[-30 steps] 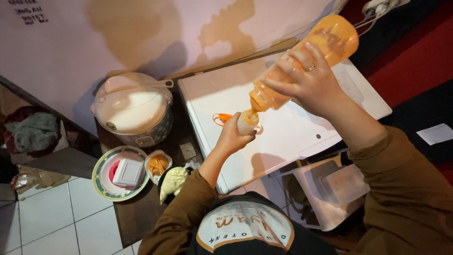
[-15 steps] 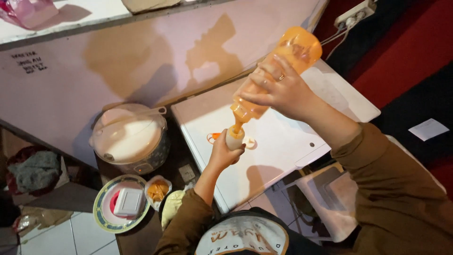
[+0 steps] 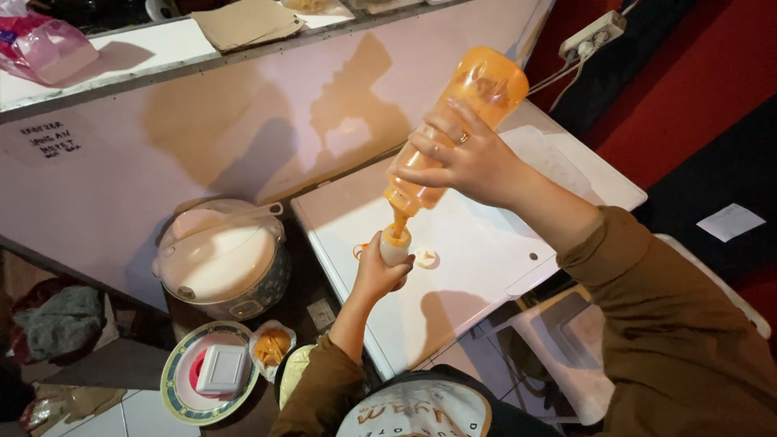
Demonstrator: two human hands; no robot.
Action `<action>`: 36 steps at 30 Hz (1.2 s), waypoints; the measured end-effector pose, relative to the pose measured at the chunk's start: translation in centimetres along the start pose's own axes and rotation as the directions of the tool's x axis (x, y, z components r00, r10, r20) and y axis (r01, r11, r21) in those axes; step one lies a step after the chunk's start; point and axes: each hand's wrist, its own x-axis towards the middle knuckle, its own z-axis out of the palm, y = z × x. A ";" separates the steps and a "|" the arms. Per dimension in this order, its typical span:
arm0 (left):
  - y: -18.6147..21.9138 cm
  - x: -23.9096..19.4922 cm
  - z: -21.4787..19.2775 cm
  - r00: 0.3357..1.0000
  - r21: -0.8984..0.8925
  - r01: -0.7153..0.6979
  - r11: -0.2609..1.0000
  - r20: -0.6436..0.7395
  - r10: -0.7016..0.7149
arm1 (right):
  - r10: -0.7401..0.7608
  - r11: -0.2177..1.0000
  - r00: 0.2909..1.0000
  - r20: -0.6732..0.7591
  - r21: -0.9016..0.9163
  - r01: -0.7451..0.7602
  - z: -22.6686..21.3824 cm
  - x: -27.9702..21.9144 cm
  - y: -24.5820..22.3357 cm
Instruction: Refilling a squeeze bottle with sauce and organizing kitchen equipment.
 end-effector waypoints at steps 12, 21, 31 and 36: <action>2.4 -0.6 -1.4 1.000 0.012 0.005 1.000 -0.010 -0.005 | -0.030 0.999 0.999 0.019 -0.033 0.031 0.9 0.0 0.6; 0.6 0.3 -0.8 1.000 -0.011 0.004 1.000 -0.006 -0.004 | -0.067 0.997 0.998 -0.010 -0.039 0.066 0.2 0.8 1.2; 1.2 0.1 -0.3 1.000 -0.030 0.004 1.000 0.000 -0.004 | -0.089 0.993 0.996 -0.007 -0.075 0.088 -0.5 1.7 1.7; 1.0 0.3 -0.5 1.000 -0.031 -0.017 0.999 -0.005 0.017 | -0.102 0.989 0.995 -0.003 -0.111 0.101 -0.5 1.9 2.0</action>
